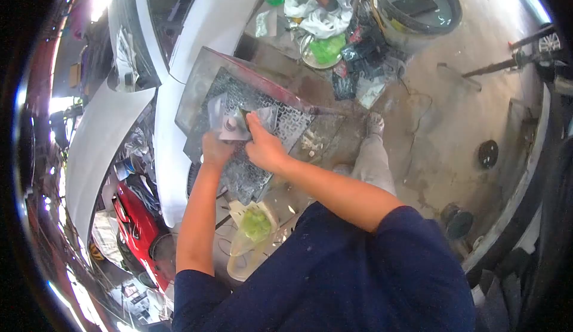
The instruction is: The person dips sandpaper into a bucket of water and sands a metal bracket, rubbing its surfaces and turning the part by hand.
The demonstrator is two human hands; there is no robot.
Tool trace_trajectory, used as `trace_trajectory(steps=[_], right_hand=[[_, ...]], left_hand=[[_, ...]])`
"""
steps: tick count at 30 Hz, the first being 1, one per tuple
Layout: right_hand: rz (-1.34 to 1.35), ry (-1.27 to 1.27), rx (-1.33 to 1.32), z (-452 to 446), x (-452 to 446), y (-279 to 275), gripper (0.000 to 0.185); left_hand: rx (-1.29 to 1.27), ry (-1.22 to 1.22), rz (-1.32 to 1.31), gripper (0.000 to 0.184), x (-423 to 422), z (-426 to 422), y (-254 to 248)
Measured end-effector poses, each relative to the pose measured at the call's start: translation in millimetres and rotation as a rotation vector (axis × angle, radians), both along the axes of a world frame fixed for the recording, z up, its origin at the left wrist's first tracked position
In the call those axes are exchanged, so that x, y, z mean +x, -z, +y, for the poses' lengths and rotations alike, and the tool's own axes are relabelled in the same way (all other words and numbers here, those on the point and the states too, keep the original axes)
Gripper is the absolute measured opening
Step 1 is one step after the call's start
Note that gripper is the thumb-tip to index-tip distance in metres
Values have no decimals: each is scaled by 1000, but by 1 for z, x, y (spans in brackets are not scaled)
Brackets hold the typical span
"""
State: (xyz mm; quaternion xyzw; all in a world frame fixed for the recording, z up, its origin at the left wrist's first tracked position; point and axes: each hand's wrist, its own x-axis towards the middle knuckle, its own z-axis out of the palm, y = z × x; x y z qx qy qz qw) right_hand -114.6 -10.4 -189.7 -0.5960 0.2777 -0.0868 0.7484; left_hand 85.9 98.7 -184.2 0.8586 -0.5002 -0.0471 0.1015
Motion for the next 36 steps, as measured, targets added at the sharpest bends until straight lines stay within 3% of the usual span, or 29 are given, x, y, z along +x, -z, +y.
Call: trace_trajectory(steps=[4,9,12,15,18,26,29,32,36], right_hand=[[-16,22,-139,17,-9,16,80],[14,134,-497,14,19,28,77],[-26,94,-400,29,-22,4,77],[34,119,-421,18,-4,7,74],[51,155,-645,13,7,15,67],[361,-299,-1162,-15,-47,-24,48],[275,-154,-1254,-45,-64,-58,48],[-19,-257,-1654,-73,-62,-55,50],[-104,-598,-1655,-86,-51,-44,46]], left_hand=[[-76,-20,-36,34,0,1,4],[-45,-25,-86,32,-11,-6,-4],[-83,42,-97,30,-7,-6,-4],[-152,42,-107,26,-17,-4,-6],[-51,-40,-81,26,-19,-12,-19],[-46,-20,30,36,-17,-10,-34],[-26,-35,77,34,-12,-11,-35],[-55,-21,106,32,-7,-10,-30],[-123,4,63,33,-11,-7,-31]])
